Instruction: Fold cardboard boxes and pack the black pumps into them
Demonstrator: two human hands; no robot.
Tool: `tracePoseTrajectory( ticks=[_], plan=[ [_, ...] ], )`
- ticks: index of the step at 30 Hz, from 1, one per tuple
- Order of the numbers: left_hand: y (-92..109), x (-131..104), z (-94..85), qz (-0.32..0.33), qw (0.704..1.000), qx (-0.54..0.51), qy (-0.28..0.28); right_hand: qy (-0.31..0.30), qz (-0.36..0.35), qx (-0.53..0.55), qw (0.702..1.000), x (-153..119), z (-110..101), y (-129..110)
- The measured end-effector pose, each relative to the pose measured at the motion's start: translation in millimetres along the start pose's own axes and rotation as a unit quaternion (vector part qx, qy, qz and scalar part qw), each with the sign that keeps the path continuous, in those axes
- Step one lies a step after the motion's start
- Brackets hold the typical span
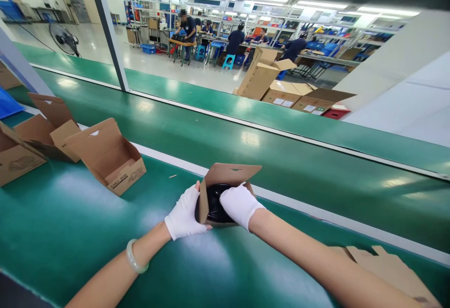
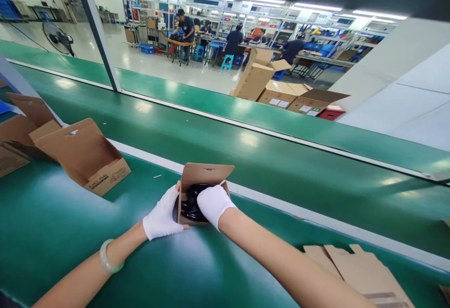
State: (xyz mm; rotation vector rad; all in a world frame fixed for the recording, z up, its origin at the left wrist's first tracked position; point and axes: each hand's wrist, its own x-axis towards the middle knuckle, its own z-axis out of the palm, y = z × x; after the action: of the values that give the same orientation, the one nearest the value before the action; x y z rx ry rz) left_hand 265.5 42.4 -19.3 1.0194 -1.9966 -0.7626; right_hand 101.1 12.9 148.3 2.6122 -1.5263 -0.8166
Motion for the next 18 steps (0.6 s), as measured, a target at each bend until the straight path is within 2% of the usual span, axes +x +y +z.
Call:
tracePoseTrajectory(
  ticks=[8, 15, 18],
  plan=[
    [0.2, 2.2, -2.1, 0.010, 1.000, 0.000, 0.008, 0.050, 0.042, 0.018, 0.998, -14.5, -4.5, 0.0],
    [6.5, 6.3, -4.7, -0.012, 1.000, -0.017, 0.007, 0.014, 0.038, 0.023, 0.999, -0.7, 1.3, -3.4],
    [10.1, 5.3, -6.6, -0.020, 0.999, -0.025, 0.007, 0.020, 0.020, 0.021, 0.999, 1.0, 0.0, -5.1]
  ],
)
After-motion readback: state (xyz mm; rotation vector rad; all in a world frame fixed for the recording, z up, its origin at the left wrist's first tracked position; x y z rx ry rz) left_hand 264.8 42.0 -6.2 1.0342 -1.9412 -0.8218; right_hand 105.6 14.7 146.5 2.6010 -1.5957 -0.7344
